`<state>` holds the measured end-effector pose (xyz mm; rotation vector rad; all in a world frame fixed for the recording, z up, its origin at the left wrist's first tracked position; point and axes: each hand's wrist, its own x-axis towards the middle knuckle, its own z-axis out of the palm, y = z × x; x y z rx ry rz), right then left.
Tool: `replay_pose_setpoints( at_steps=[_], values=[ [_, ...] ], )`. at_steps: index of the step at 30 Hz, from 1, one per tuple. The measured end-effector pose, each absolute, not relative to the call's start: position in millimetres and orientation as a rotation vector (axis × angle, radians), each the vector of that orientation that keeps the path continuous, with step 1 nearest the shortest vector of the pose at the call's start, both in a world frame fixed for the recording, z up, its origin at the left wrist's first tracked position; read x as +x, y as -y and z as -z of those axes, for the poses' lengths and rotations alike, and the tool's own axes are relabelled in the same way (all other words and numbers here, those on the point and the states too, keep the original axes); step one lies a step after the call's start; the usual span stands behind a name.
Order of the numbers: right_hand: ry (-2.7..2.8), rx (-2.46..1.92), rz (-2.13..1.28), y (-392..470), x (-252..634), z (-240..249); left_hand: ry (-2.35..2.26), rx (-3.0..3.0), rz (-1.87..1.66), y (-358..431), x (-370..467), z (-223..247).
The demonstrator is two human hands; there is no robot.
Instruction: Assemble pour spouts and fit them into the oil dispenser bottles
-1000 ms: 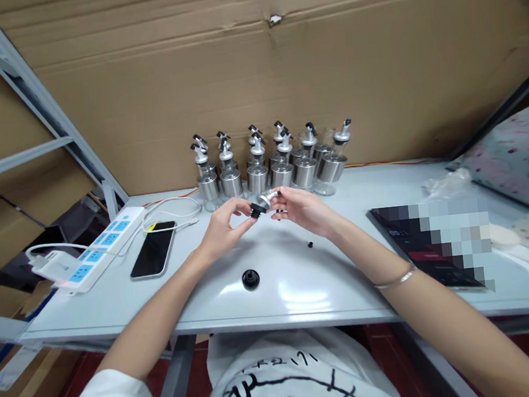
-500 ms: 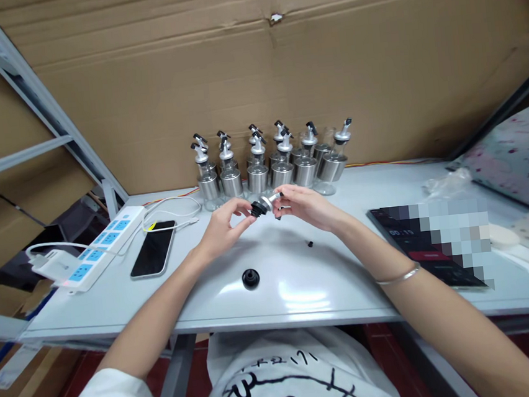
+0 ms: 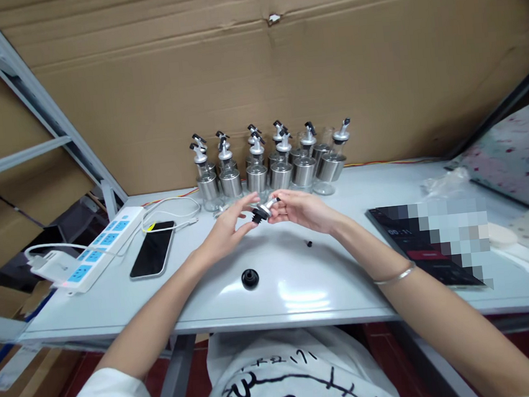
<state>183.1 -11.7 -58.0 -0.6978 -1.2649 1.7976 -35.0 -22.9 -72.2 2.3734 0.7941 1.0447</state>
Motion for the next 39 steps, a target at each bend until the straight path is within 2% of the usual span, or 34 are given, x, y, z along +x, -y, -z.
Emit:
replay_pose_setpoints(
  at_steps=[5,31,39],
  values=[
    [1.249,-0.74,-1.803,10,181,62,-0.728,2.561,-0.952,25,-33,74],
    [1.265,-0.728,-1.762,14,172,67,-0.857,2.626,-0.931,24,-37,71],
    [1.283,-0.678,-1.735,13,172,63,-0.77,2.491,-1.076,18,-37,78]
  ],
)
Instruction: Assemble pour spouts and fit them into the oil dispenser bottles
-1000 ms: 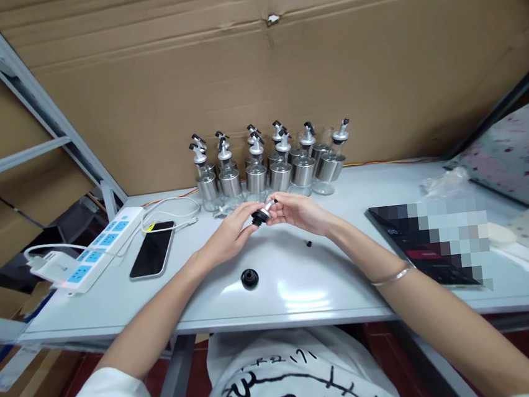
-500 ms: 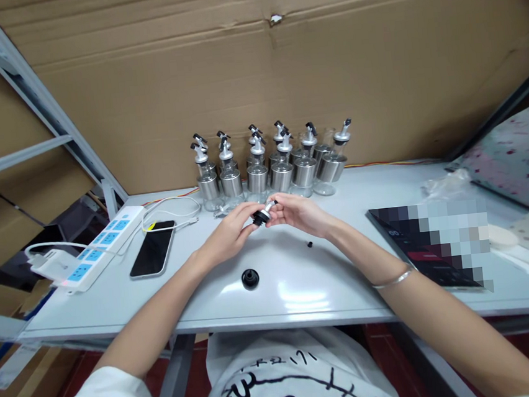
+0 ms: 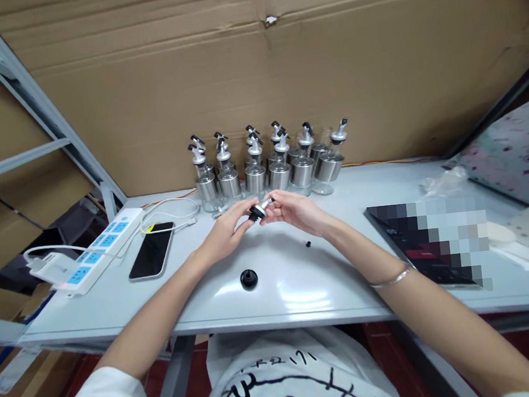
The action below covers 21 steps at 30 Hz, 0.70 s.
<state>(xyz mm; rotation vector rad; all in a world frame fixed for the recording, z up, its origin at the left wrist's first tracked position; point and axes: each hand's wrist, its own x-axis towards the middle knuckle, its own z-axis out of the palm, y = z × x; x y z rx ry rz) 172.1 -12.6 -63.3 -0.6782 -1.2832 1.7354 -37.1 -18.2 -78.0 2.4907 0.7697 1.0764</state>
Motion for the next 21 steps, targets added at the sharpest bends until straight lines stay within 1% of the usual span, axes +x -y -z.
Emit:
replay_pose_setpoints(
  at_steps=[3,5,8,10,16,21],
  values=[
    [1.337,-0.705,-1.703,10,172,64,-0.782,2.401,-1.08,19,-35,77],
    [1.394,-0.798,-1.586,9,172,66,-0.782,2.384,-1.088,21,-34,75],
    [1.505,-0.936,-1.111,10,171,67,-0.806,2.407,-1.1,23,-34,71],
    [1.592,-0.942,-0.899,13,170,66,-0.843,2.432,-1.09,23,-34,70],
    [1.841,-0.879,-0.874,23,164,63,-0.883,2.486,-1.05,20,-35,75],
    [1.896,-0.853,-0.762,22,163,67,-1.023,2.473,-1.07,23,-33,74]
  ],
)
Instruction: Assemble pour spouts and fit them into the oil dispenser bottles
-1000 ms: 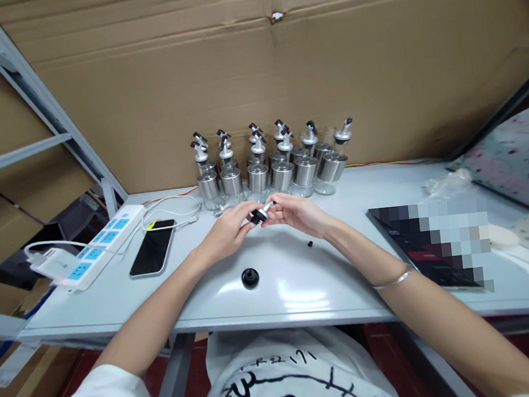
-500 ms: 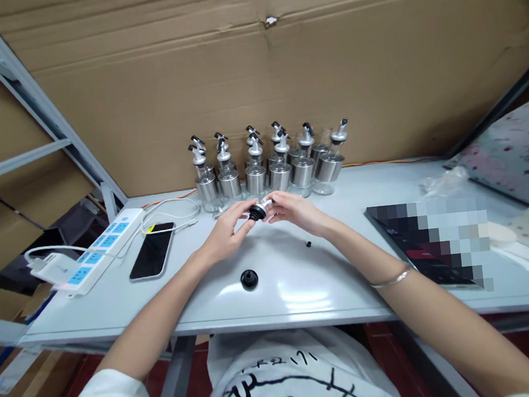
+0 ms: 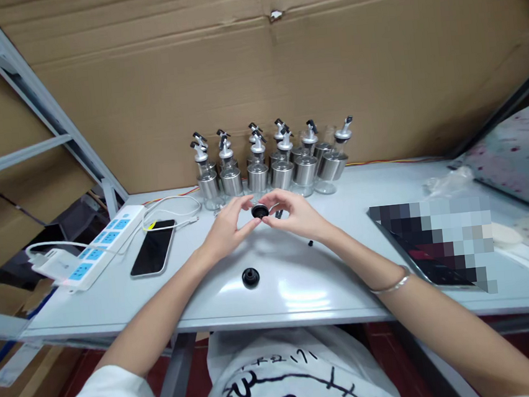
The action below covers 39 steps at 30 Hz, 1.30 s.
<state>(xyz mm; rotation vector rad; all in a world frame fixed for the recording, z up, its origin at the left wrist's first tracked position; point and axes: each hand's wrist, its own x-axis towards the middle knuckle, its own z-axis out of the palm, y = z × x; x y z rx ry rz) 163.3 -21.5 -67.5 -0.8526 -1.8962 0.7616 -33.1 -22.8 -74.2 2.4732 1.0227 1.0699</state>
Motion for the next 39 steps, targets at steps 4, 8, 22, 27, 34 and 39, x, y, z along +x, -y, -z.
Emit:
replay_pose_setpoints(
  at_steps=[4,8,22,27,34,39],
  values=[
    [1.911,-0.803,-0.702,20,164,71,-1.112,2.477,-0.905,25,-33,72],
    [1.933,-0.775,-0.689,22,162,71,-1.114,2.505,-0.83,26,-32,71],
    [2.047,-0.808,-0.651,25,162,70,-1.18,2.662,-0.882,27,-32,72],
    [2.084,-0.795,-0.55,27,161,67,-1.201,2.699,-0.895,27,-31,72],
    [2.091,-0.809,-0.485,30,159,64,-1.229,2.724,-0.851,28,-29,71],
    [2.08,-0.879,-0.542,31,157,65,-1.247,2.686,-0.821,30,-27,72]
  ],
)
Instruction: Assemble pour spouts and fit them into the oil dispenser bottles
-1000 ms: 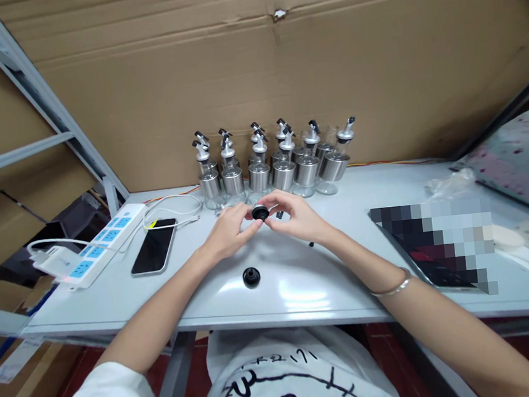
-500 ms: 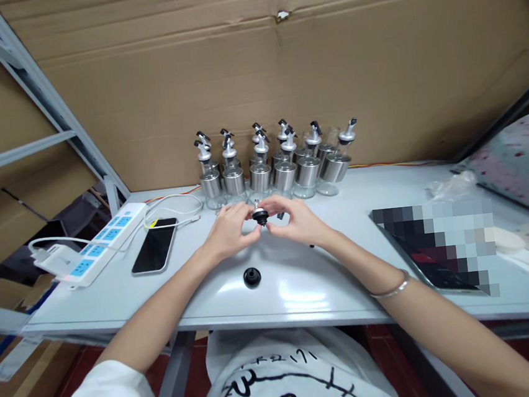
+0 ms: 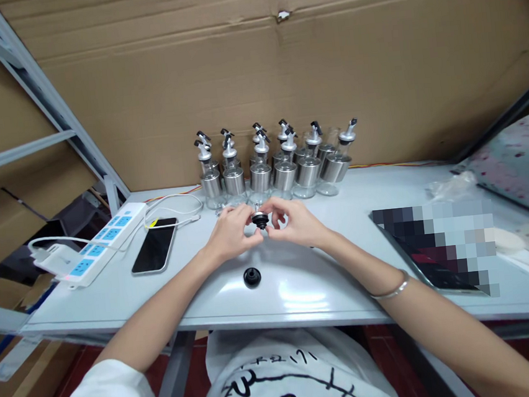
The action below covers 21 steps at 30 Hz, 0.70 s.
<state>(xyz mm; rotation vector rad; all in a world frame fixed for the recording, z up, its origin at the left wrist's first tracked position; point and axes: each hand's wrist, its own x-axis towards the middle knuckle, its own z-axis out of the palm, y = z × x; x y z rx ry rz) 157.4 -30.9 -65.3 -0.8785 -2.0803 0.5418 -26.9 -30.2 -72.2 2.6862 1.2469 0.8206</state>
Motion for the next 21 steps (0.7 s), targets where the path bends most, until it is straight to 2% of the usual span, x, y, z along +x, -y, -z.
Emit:
replay_pose_setpoints(
  at_steps=[21],
  values=[
    [2.082,-0.949,-0.63,31.4,158.8,63.1,-1.133,2.682,-0.764,28.6,-27.4,75.2]
  ],
)
